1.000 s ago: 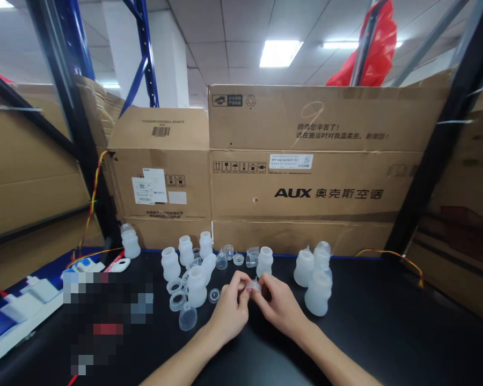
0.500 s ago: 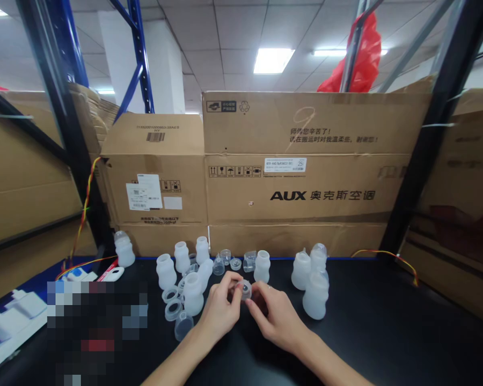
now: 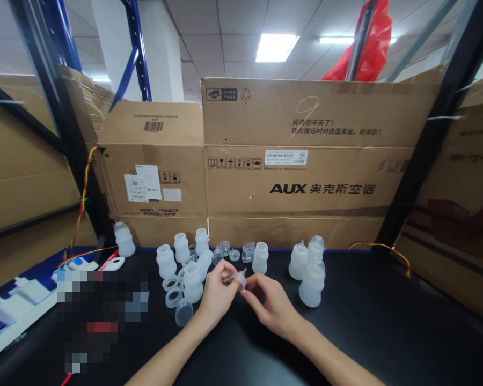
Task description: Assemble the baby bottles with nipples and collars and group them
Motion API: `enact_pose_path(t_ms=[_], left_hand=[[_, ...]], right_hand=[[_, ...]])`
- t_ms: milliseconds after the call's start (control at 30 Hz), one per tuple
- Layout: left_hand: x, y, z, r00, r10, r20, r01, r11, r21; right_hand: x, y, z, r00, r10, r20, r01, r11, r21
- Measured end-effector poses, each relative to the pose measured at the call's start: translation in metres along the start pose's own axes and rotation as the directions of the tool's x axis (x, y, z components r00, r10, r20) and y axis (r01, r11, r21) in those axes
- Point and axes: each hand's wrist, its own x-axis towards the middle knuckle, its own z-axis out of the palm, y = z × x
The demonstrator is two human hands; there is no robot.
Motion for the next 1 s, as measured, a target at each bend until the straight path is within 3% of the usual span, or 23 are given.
enact_pose_path(t_ms=[300, 533, 700, 867, 1000], left_hand=[[-0.003, -0.003, 0.001, 0.998, 0.06, -0.024, -0.058, 0.993, 0.103], [-0.008, 0.0, 0.004, 0.996, 0.075, 0.051, -0.08, 0.993, 0.092], [-0.013, 0.009, 0.008, 0.98, -0.026, 0.2, 0.008, 0.996, 0.088], [-0.016, 0.017, 0.007, 0.932, -0.079, 0.354, 0.107, 0.992, -0.061], [-0.011, 0.019, 0.006, 0.943, -0.126, 0.307, 0.179, 0.972, -0.153]], right_hand=[[0.0, -0.007, 0.0, 0.999, 0.022, -0.023, -0.022, 1.0, -0.005], [0.002, -0.006, 0.0, 0.988, -0.101, -0.121, 0.086, 0.989, -0.118], [0.004, 0.004, -0.006, 0.982, -0.08, -0.171, 0.055, 0.987, -0.148], [0.007, 0.013, -0.013, 0.973, -0.109, -0.202, 0.078, 0.985, -0.155], [0.007, 0.013, -0.013, 0.964, -0.128, -0.231, 0.105, 0.989, -0.107]])
